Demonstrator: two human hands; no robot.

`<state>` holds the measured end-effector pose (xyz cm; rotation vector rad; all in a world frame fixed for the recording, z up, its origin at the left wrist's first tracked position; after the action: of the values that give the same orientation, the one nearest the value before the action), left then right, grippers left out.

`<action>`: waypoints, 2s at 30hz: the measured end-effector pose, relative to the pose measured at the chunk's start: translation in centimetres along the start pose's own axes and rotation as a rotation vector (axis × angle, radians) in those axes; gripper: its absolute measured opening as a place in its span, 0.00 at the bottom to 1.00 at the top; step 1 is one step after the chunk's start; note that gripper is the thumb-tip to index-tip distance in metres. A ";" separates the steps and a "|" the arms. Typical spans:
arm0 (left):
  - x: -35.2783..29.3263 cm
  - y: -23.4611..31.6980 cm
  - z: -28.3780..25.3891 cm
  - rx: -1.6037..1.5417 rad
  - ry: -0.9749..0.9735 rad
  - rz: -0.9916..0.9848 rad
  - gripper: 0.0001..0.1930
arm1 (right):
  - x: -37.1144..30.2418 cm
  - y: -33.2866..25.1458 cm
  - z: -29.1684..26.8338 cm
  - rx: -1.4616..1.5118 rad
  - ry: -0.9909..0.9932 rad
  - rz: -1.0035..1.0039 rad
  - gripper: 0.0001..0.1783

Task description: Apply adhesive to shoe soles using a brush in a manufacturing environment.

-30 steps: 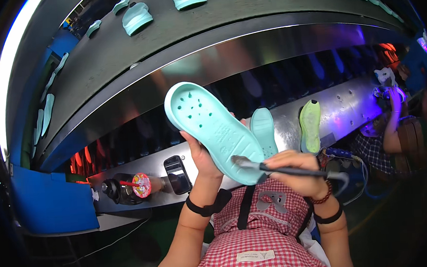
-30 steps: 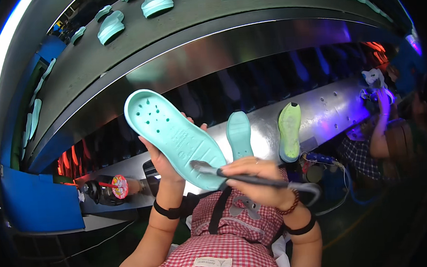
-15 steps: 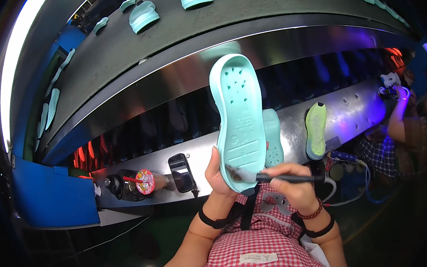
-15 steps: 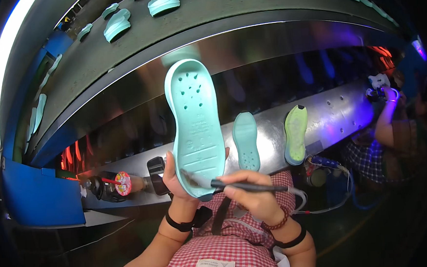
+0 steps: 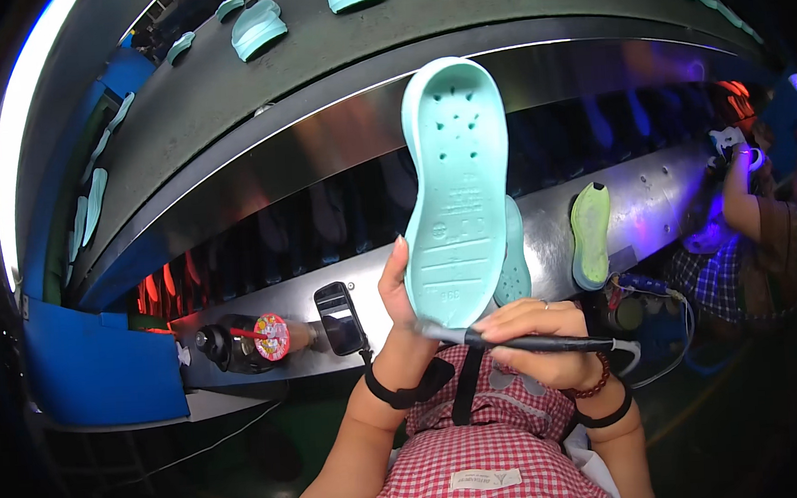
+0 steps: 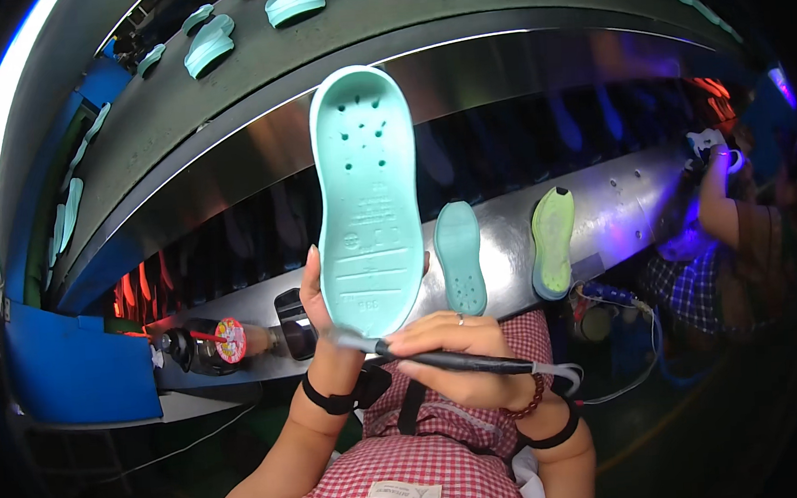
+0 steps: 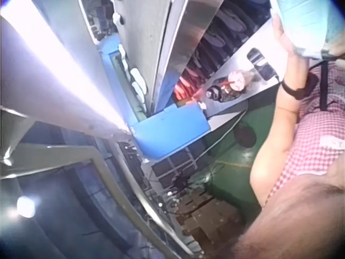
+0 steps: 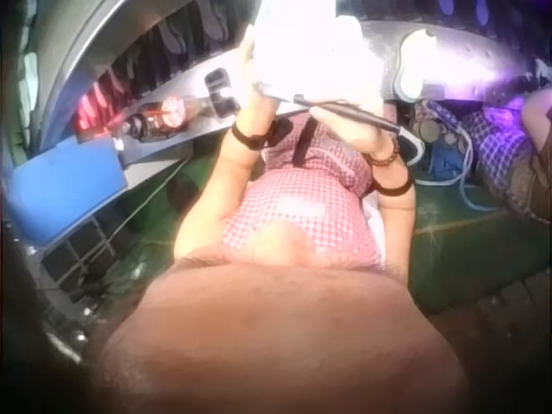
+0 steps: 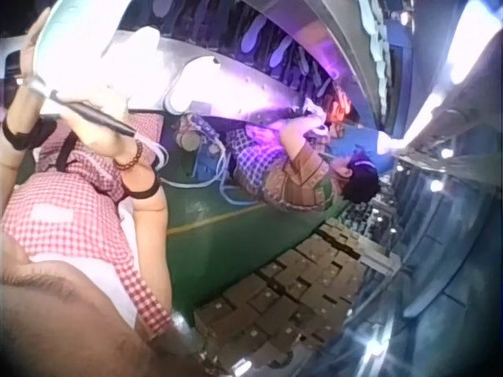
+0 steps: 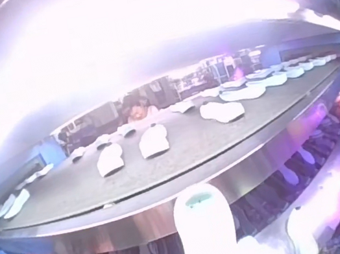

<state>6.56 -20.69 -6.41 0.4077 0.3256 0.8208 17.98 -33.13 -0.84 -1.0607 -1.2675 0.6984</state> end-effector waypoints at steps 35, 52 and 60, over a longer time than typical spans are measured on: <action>-2.4 3.2 1.5 0.524 -0.099 -0.745 0.25 | -0.1 -2.7 -4.1 -0.580 -0.669 -0.209 0.14; -2.6 0.4 -0.9 0.074 0.060 -0.648 0.25 | 0.8 -0.5 -3.7 -0.266 -0.337 0.294 0.13; -2.2 -3.2 -4.0 -0.096 0.072 -0.603 0.20 | -0.3 6.3 -7.0 -0.376 0.548 0.150 0.10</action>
<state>5.46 -23.39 -11.19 0.1708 0.4454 0.2595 25.57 -32.62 -6.42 -1.5414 -0.8591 0.2441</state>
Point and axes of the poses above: each hand's wrist, its own x-axis towards the middle knuckle, its own z-axis out of the palm, y = z × x, the point moved 1 cm from there along x, towards the middle knuckle, and after that the axes turned 7 degrees about y, right-handed, at the moved point
